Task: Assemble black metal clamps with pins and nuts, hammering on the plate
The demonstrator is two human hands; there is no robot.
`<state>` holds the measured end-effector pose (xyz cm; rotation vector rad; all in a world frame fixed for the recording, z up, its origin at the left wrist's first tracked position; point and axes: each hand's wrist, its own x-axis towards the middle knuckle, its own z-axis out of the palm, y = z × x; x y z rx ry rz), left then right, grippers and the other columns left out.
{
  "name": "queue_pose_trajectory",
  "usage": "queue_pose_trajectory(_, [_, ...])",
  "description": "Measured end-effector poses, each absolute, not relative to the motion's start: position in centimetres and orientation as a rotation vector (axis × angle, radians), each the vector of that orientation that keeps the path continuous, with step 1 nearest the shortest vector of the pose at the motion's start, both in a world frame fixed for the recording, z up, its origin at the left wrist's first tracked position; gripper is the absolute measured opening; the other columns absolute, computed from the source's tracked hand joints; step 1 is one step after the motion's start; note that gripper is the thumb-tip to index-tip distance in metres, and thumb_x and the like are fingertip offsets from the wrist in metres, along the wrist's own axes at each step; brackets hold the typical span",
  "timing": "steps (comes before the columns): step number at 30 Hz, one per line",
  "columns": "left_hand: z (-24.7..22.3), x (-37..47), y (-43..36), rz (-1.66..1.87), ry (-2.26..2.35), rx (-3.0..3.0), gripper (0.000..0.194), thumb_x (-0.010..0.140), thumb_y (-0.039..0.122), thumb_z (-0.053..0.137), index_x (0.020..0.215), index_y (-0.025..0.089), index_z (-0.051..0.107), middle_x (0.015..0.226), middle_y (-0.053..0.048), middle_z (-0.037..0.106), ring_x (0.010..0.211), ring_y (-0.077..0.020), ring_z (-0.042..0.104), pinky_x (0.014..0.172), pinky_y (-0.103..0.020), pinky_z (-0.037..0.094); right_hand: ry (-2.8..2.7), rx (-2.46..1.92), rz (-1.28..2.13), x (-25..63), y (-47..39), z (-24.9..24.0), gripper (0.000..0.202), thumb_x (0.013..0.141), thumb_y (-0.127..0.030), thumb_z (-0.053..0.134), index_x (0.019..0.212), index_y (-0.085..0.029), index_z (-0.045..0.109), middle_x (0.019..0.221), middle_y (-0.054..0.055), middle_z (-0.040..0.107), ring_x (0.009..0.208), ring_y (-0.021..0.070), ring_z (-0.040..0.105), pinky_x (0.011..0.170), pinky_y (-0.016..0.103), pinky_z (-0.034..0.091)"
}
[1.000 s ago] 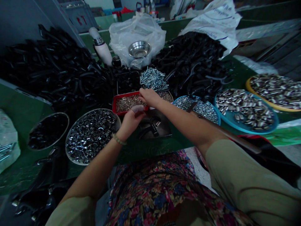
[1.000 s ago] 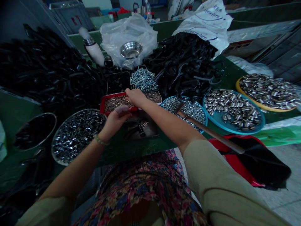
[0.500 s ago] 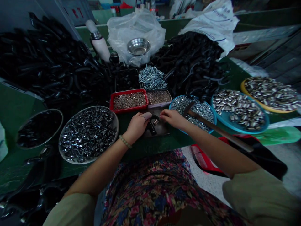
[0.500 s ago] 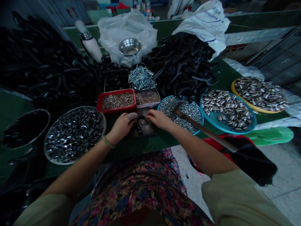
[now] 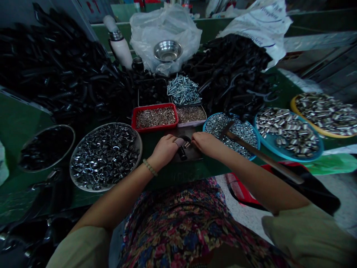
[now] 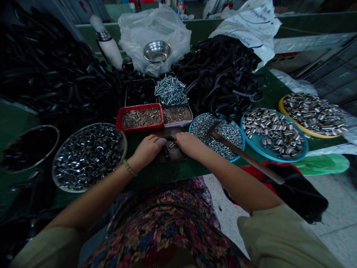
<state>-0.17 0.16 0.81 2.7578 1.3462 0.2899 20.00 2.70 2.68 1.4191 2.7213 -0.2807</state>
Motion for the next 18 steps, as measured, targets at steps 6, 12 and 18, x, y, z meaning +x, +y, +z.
queue_pose_trajectory(6, [0.1, -1.2, -0.8, 0.511, 1.313, 2.533, 0.023, 0.09, 0.025, 0.051, 0.109, 0.023, 0.063, 0.114, -0.006, 0.062, 0.108, -0.0224, 0.052, 0.097, -0.038, 0.043, 2.725, 1.433, -0.349, 19.9, 3.0, 2.5, 0.017, 0.093, -0.021, 0.048, 0.097, -0.011, 0.062, 0.095, 0.013, 0.067, 0.091, 0.024, 0.062, 0.076, 0.032, 0.043])
queue_pose_trajectory(12, [-0.2, -2.1, -1.6, 0.512, 1.314, 2.489, 0.044, 0.081, 0.024, 0.063, 0.125, 0.026, 0.056, 0.131, -0.007, 0.054, 0.123, -0.0243, 0.046, 0.113, -0.045, 0.029, 2.718, 1.445, -0.357, 20.1, 3.3, 2.6, 0.017, 0.093, -0.021, 0.047, 0.097, -0.011, 0.061, 0.095, 0.013, 0.067, 0.09, 0.0228, 0.062, 0.077, 0.031, 0.042])
queue_pose_trajectory(18, [-0.3, -2.1, -1.6, 0.5, 1.32, 2.489, 0.044, 0.082, 0.022, 0.062, 0.126, 0.025, 0.055, 0.131, -0.007, 0.054, 0.123, -0.0234, 0.047, 0.114, -0.045, 0.026, 2.733, 1.438, -0.267, 20.0, 3.7, 2.7, 0.017, 0.093, -0.021, 0.048, 0.097, -0.011, 0.061, 0.094, 0.013, 0.067, 0.089, 0.0238, 0.062, 0.075, 0.031, 0.042])
